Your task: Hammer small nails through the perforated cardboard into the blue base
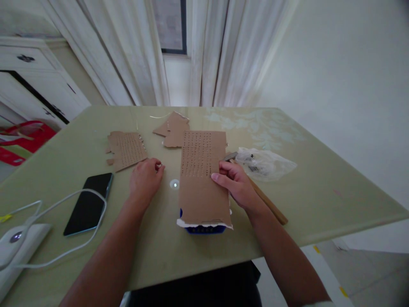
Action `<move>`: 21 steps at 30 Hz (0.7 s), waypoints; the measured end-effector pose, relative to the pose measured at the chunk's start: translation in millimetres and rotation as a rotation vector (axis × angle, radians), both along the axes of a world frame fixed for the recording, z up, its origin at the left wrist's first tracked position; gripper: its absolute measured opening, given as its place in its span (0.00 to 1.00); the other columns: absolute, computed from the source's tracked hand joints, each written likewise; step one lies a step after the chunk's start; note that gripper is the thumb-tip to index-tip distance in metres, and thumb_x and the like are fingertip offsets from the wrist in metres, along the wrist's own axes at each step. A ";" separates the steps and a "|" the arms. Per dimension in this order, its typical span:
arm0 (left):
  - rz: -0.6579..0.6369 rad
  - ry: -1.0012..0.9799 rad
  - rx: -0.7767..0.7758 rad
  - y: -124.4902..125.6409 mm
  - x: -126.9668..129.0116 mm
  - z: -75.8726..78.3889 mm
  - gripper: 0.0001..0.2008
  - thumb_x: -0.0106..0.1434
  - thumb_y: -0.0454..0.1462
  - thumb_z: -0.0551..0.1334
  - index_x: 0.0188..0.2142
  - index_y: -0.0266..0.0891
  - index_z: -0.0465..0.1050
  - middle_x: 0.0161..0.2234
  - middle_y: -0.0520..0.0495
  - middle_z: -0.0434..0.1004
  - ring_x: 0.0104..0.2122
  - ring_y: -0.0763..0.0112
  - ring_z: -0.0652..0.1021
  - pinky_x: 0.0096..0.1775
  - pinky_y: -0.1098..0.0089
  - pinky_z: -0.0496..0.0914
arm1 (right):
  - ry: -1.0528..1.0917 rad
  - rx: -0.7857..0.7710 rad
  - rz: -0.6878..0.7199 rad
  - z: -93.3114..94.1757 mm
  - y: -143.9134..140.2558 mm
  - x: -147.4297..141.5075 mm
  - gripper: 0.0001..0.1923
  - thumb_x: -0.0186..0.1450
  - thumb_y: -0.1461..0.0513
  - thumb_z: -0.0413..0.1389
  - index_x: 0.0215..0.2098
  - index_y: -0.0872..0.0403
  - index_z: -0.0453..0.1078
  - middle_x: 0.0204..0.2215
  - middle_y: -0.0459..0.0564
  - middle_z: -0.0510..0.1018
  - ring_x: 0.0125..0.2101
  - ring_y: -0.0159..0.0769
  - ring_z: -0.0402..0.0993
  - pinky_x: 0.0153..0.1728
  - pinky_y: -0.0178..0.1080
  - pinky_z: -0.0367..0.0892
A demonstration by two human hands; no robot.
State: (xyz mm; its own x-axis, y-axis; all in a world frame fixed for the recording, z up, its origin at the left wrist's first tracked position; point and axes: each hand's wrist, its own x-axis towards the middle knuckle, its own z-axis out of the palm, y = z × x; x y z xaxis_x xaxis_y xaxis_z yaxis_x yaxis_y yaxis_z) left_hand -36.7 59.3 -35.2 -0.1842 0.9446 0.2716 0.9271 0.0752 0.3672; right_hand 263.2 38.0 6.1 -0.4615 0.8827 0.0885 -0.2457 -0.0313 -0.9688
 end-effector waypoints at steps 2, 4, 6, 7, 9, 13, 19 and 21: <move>-0.023 0.025 0.027 0.8 -2.6 -7.4 0.09 0.68 0.40 0.63 0.39 0.41 0.81 0.36 0.36 0.86 0.39 0.44 0.83 0.42 0.51 0.75 | 0.002 -0.003 -0.007 -0.8 0.3 0.3 0.13 0.69 0.53 0.70 0.46 0.53 0.83 0.38 0.49 0.89 0.35 0.37 0.84 0.37 0.36 0.76; -0.038 0.021 0.067 2.4 -4.4 -11.2 0.08 0.67 0.39 0.63 0.39 0.42 0.81 0.34 0.37 0.84 0.39 0.44 0.82 0.43 0.51 0.74 | -0.004 -0.005 -0.018 -1.6 0.5 0.6 0.14 0.69 0.53 0.71 0.46 0.53 0.83 0.38 0.50 0.89 0.34 0.37 0.84 0.36 0.36 0.76; -0.059 -0.011 0.109 3.9 -3.2 -10.2 0.08 0.67 0.39 0.63 0.41 0.41 0.82 0.34 0.38 0.83 0.38 0.47 0.81 0.44 0.52 0.74 | -0.005 -0.011 -0.022 -2.3 0.8 0.6 0.15 0.68 0.52 0.71 0.46 0.54 0.83 0.38 0.50 0.89 0.34 0.37 0.84 0.36 0.36 0.76; -0.075 -0.049 0.130 4.1 -0.6 -7.8 0.09 0.67 0.39 0.64 0.42 0.40 0.82 0.34 0.39 0.83 0.38 0.49 0.81 0.44 0.53 0.73 | 0.001 -0.018 -0.019 -2.6 0.8 0.6 0.15 0.68 0.52 0.71 0.46 0.54 0.84 0.38 0.50 0.89 0.34 0.37 0.84 0.36 0.36 0.76; -0.137 -0.186 0.185 2.0 9.1 -0.3 0.11 0.69 0.41 0.64 0.44 0.38 0.83 0.35 0.41 0.84 0.34 0.56 0.79 0.41 0.57 0.73 | 0.031 -0.037 -0.010 -2.4 0.6 0.2 0.15 0.68 0.52 0.72 0.47 0.53 0.84 0.39 0.50 0.89 0.35 0.36 0.85 0.38 0.36 0.77; -0.447 -0.517 0.286 -16.1 39.6 19.9 0.13 0.74 0.43 0.62 0.44 0.41 0.85 0.40 0.43 0.84 0.33 0.65 0.78 0.34 0.66 0.72 | 0.099 -0.065 0.029 1.4 -1.2 -0.4 0.17 0.68 0.52 0.72 0.49 0.52 0.84 0.43 0.51 0.90 0.40 0.39 0.86 0.46 0.40 0.79; -0.739 -0.655 0.315 -47.4 66.3 37.6 0.08 0.72 0.46 0.70 0.41 0.48 0.86 0.42 0.41 0.87 0.45 0.53 0.84 0.44 0.54 0.83 | 0.130 -0.078 0.123 5.0 -4.4 1.5 0.22 0.67 0.49 0.72 0.52 0.53 0.83 0.47 0.54 0.89 0.45 0.41 0.86 0.48 0.41 0.79; -0.749 -0.685 0.307 -50.6 69.3 38.9 0.11 0.75 0.47 0.66 0.40 0.49 0.86 0.42 0.42 0.87 0.44 0.53 0.85 0.43 0.53 0.85 | 0.129 -0.078 0.162 3.3 -4.9 2.3 0.22 0.69 0.48 0.71 0.53 0.53 0.83 0.46 0.54 0.89 0.43 0.39 0.86 0.47 0.40 0.79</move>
State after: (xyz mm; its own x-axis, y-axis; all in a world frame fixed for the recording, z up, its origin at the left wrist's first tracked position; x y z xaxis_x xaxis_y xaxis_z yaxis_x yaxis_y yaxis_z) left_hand 32.6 8.7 3.7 0.2120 0.7890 0.5766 0.2865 -0.6143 0.7352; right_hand 265.5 33.2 9.4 -0.5869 0.8046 0.0901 -0.3527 -0.1540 -0.9230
